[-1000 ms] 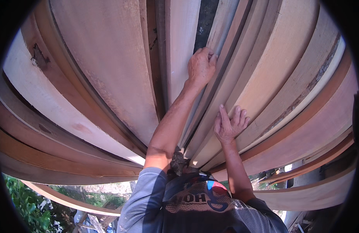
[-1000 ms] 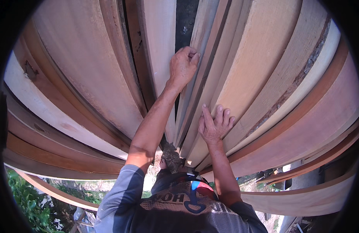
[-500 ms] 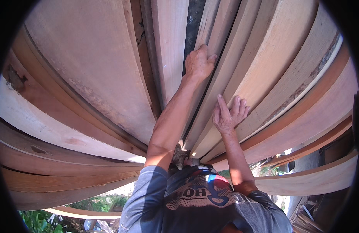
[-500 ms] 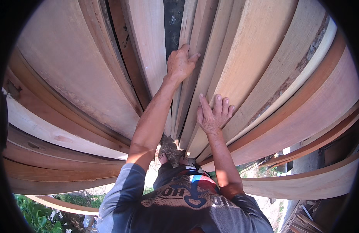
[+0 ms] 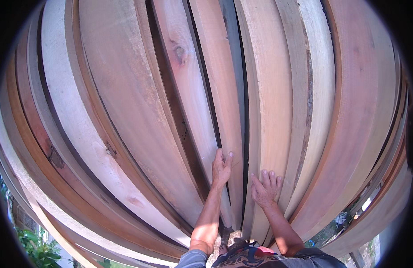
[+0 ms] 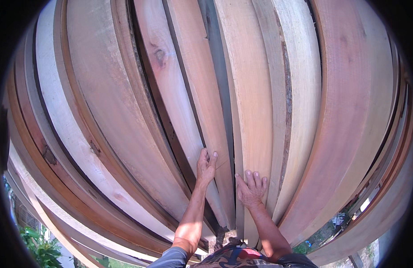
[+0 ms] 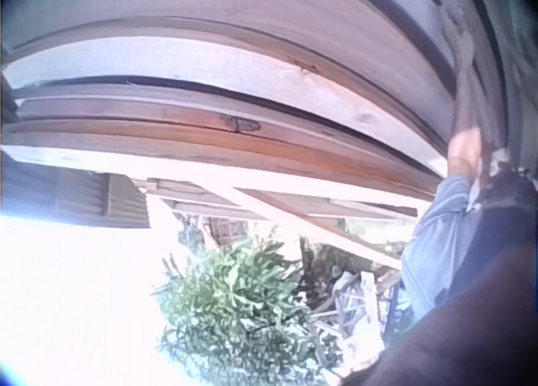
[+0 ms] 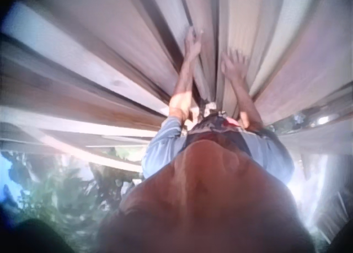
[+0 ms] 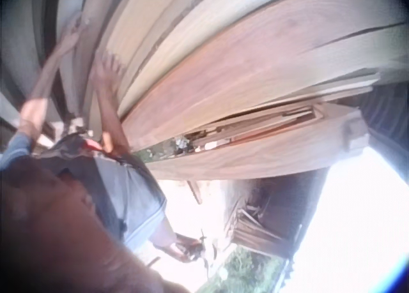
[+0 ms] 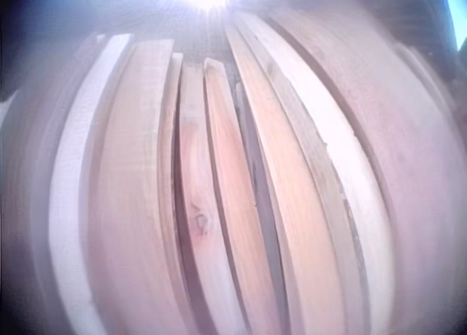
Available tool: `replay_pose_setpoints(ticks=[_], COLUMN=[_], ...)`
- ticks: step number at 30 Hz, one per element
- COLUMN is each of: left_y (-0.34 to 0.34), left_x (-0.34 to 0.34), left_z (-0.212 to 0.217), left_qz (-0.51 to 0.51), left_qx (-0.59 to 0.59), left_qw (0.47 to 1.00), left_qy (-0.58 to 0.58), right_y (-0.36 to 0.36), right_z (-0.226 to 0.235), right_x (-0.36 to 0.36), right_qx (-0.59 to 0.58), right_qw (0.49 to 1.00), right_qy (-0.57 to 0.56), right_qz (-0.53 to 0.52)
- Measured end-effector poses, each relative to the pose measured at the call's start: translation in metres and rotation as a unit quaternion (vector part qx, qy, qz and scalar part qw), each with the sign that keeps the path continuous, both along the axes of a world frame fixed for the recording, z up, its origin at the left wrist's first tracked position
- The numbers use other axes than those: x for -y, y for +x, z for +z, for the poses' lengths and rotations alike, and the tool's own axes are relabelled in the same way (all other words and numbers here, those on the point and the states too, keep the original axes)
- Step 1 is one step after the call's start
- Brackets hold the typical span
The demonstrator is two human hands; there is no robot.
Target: The person repeatedly lifts, slides, and repositions long wooden planks stored vertically in an outdoor rack. The hands move planks one at a time, shifting them within the stack and occasionally pulling them forward to inspect or rearrange them.
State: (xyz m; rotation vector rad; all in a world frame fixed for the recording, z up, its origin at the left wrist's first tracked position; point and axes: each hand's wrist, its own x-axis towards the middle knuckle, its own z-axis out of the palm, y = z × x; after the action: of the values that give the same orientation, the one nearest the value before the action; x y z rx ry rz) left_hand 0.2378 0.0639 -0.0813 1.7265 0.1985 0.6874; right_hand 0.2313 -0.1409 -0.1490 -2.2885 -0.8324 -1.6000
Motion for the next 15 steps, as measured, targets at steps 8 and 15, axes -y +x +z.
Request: replay_pose_setpoints(ticks=[8, 15], left_y=[-0.014, -0.031], left_x=[-0.014, -0.041], left_z=[-0.012, -0.005], left_qz=[-0.011, -0.033], left_qx=[0.181, 0.065], left_qw=[0.971, 0.946], left_qy=[-0.155, -0.315], right_y=[-0.001, -0.002], right_z=[-0.004, 0.000], right_x=[0.003, 0.003], right_qx=[-0.012, -0.019], right_qw=[1.000, 0.998], right_qy=[0.011, 0.041], right_qz=[0.009, 0.050])
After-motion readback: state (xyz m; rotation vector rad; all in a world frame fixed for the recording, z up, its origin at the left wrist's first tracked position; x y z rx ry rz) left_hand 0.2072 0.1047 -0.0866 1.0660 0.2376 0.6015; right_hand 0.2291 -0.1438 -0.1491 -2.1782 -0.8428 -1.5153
